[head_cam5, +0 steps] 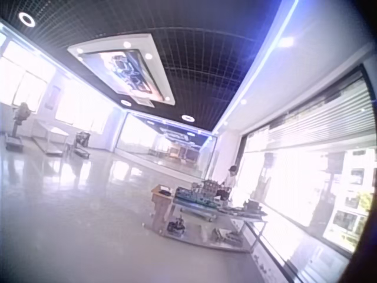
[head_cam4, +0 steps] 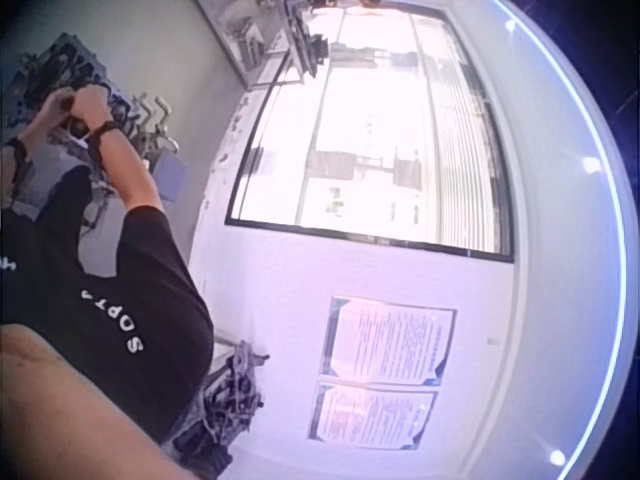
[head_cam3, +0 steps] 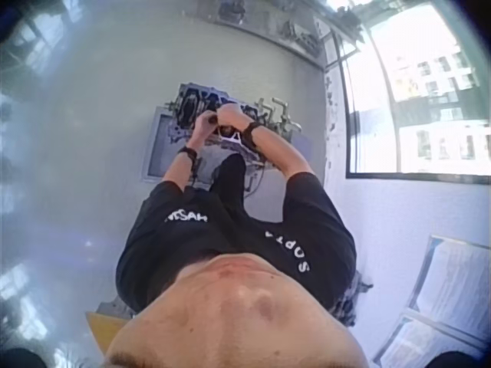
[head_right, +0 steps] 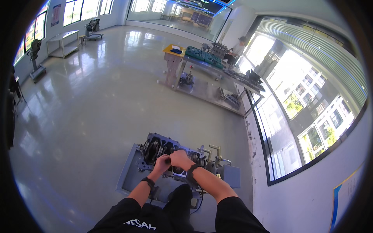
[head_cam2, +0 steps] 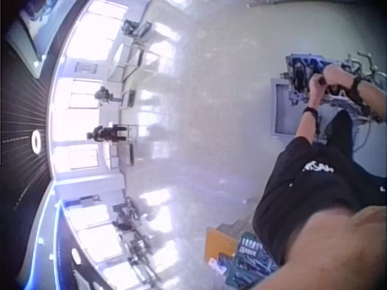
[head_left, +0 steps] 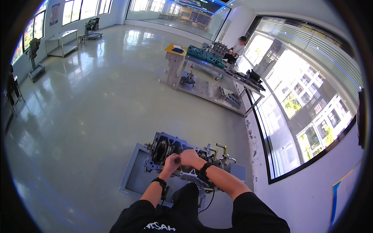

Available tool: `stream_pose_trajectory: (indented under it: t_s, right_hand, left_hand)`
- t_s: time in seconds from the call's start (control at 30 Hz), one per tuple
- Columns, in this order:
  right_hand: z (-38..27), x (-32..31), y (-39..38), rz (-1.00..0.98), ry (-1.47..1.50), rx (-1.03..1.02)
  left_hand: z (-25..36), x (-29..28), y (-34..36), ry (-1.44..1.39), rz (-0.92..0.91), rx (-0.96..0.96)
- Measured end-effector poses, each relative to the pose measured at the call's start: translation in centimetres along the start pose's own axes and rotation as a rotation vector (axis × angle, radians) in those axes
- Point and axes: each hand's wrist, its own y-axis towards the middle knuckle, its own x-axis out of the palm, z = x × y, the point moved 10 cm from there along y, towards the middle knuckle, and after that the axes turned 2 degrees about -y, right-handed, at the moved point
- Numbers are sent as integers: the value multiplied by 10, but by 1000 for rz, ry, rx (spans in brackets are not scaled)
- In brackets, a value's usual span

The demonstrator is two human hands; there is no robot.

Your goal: The person uses a wrench to tighten bolts on a crankshaft within an engine block and سپس removes a bolt by hand.

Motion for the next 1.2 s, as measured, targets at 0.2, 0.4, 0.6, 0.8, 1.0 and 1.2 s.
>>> stream_pose_trajectory:
  t_s: [0.2, 0.4, 0.6, 0.8, 1.0, 1.2]
  right_hand:
    - [-8, -5, -6, -48, 5, -35]
    - [-10, -5, -5, -39, -37, 3]
    - [-10, -11, -9, -20, -19, 6]
    - [16, 0, -2, 29, 145, 154]
    - [1, 3, -9, -69, 105, 23]
    - [-4, 4, -16, -47, 38, 41]
  left_hand:
    - [-7, -3, -3, -8, 0, -33]
    - [-3, -3, -3, -16, 33, -32]
    - [-9, -5, -2, -35, 30, -40]
    - [4, -6, 6, 24, 24, 16]
    - [5, -4, -5, -18, 3, -23]
    - [2, -3, -11, 11, 40, 22]
